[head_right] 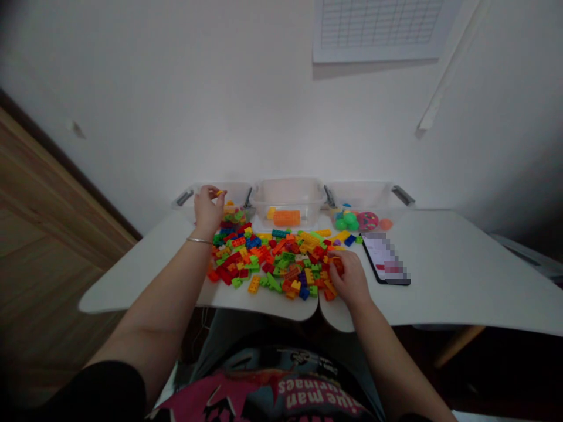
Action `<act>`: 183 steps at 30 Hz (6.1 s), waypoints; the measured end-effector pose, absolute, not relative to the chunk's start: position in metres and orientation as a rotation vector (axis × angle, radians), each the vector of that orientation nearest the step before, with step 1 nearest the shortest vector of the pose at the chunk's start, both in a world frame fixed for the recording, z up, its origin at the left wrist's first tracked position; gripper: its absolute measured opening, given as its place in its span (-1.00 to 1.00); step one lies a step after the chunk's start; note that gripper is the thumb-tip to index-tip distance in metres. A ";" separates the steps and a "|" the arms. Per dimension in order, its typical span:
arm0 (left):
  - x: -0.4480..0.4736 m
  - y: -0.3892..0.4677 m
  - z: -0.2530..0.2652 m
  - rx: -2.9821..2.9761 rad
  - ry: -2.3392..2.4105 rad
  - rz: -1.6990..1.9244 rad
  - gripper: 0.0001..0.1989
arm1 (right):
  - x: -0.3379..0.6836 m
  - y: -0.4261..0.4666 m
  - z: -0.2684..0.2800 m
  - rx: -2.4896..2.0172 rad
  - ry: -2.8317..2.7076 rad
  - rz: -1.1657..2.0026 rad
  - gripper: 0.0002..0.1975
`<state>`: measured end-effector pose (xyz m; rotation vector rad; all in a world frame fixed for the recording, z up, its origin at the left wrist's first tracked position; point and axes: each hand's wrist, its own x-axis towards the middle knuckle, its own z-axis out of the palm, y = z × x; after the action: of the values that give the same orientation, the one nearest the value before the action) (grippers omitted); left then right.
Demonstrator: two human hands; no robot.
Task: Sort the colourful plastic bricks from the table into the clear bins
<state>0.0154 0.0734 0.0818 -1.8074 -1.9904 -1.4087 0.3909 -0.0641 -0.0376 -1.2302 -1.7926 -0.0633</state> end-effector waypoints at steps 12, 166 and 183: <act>0.007 0.083 0.094 -1.774 -2.429 -0.961 -0.77 | 0.393 -0.065 -0.037 -1.210 -1.817 -0.102 -0.78; 0.098 0.051 0.083 -2.268 -1.528 -1.478 -0.64 | 0.392 -0.062 -0.040 -1.257 -1.804 -0.035 -0.78; 0.134 -0.005 0.034 -2.759 -1.170 -0.544 -0.58 | 0.391 -0.063 -0.038 -1.260 -1.816 -0.017 -0.77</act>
<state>0.1339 -0.0055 0.0338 -2.7587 -1.1701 -0.5440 0.3912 -0.0631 -0.0383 -1.2601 -1.8160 -0.0170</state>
